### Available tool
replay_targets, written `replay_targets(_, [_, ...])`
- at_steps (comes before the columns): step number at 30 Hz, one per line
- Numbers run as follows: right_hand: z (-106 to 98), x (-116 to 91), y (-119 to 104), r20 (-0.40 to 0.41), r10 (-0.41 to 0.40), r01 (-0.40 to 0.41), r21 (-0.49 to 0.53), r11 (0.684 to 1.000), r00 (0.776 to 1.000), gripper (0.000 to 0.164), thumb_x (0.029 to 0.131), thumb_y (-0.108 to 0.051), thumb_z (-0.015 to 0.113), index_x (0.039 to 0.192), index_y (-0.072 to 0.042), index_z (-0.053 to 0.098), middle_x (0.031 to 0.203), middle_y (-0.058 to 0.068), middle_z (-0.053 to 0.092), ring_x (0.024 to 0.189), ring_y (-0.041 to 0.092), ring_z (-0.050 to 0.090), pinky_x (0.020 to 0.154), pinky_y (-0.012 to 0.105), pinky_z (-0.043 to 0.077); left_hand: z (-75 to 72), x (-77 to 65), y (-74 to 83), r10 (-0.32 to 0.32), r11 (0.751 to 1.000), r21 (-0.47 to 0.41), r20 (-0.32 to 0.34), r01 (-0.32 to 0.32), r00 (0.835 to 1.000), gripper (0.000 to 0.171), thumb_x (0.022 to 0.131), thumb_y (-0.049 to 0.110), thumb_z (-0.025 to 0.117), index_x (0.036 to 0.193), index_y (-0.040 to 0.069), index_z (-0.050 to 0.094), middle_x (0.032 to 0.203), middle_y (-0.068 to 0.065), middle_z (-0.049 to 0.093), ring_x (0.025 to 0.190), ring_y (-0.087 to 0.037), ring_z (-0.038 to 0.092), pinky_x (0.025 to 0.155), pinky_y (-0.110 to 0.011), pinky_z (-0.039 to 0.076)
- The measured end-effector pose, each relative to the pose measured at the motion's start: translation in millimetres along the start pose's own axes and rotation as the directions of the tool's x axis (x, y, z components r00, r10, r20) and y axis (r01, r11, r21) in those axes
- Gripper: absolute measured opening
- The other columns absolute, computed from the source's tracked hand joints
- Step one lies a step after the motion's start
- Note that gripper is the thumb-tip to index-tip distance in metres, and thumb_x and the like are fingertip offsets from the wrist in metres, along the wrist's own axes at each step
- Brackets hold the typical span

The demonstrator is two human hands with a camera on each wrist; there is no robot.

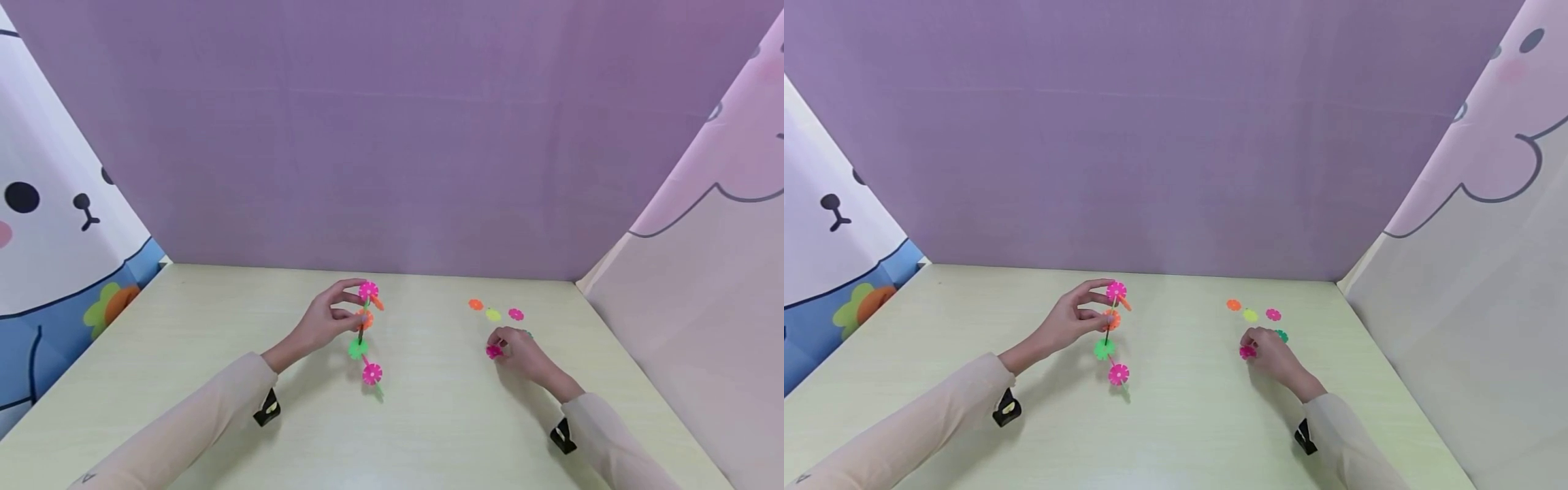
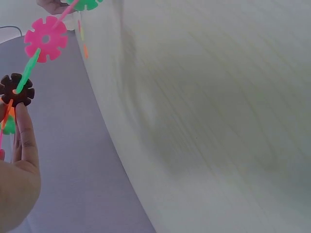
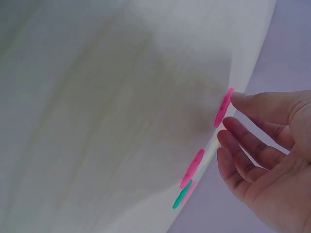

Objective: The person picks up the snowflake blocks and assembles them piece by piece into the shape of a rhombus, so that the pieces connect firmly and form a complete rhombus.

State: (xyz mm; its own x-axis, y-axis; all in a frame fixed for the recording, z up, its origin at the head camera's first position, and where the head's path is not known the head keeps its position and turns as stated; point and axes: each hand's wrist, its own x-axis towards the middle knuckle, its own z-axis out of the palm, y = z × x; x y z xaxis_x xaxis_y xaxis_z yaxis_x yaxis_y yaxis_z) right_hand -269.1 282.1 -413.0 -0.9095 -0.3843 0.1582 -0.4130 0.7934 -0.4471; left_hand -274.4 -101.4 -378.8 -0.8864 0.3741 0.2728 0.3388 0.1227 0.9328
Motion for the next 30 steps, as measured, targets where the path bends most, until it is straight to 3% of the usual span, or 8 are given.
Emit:
replay_targets(9, [-1,2,0,0.023,0.025,-0.025,0.007,1.000,0.999,0.021,0.068,0.012,0.069,0.085,0.001,0.062,0.082,0.008,0.061,0.077,0.021,0.057,0.069,0.033,0.052,1.0,0.2,-2.3,-0.010,1.000,-0.004,-0.002,0.010,1.000,0.060,0.080,0.010,0.069,0.133,0.021,0.042,0.113,-0.021,0.055,0.075,-0.023,0.068,0.070,-0.033,0.056])
replay_targets(16, [-5,4,2,-0.001,-0.016,0.016,-0.023,1.000,1.000,0.019,0.067,0.012,0.070,0.080,0.000,0.063,0.077,0.007,0.057,0.070,0.016,0.055,0.060,0.021,0.048,3.8,2.1,-2.3,-0.016,1.000,-0.018,0.001,0.016,1.000,0.060,0.080,0.009,0.069,0.133,0.022,0.043,0.113,-0.018,0.056,0.075,-0.024,0.069,0.070,-0.034,0.056])
replay_targets(25, [-12,10,2,0.019,-0.119,0.119,0.040,0.992,0.993,0.018,0.070,0.017,0.063,0.079,0.001,0.062,0.075,0.009,0.063,0.067,0.018,0.058,0.060,0.024,0.049,5.7,3.8,-2.7,0.000,1.000,-0.019,0.004,0.000,1.000,0.060,0.080,0.011,0.070,0.133,0.021,0.042,0.114,-0.017,0.055,0.076,-0.027,0.068,0.070,-0.033,0.056])
replay_targets(30, [-10,17,-4,-0.021,-0.114,0.116,0.093,0.989,0.993,0.016,0.073,0.015,0.061,0.084,0.002,0.063,0.080,0.010,0.065,0.071,0.016,0.058,0.062,0.024,0.050,5.3,3.6,-3.1,-0.005,1.000,-0.014,0.006,0.005,1.000,0.059,0.080,0.012,0.069,0.131,0.024,0.043,0.116,-0.018,0.055,0.076,-0.029,0.068,0.070,-0.035,0.056])
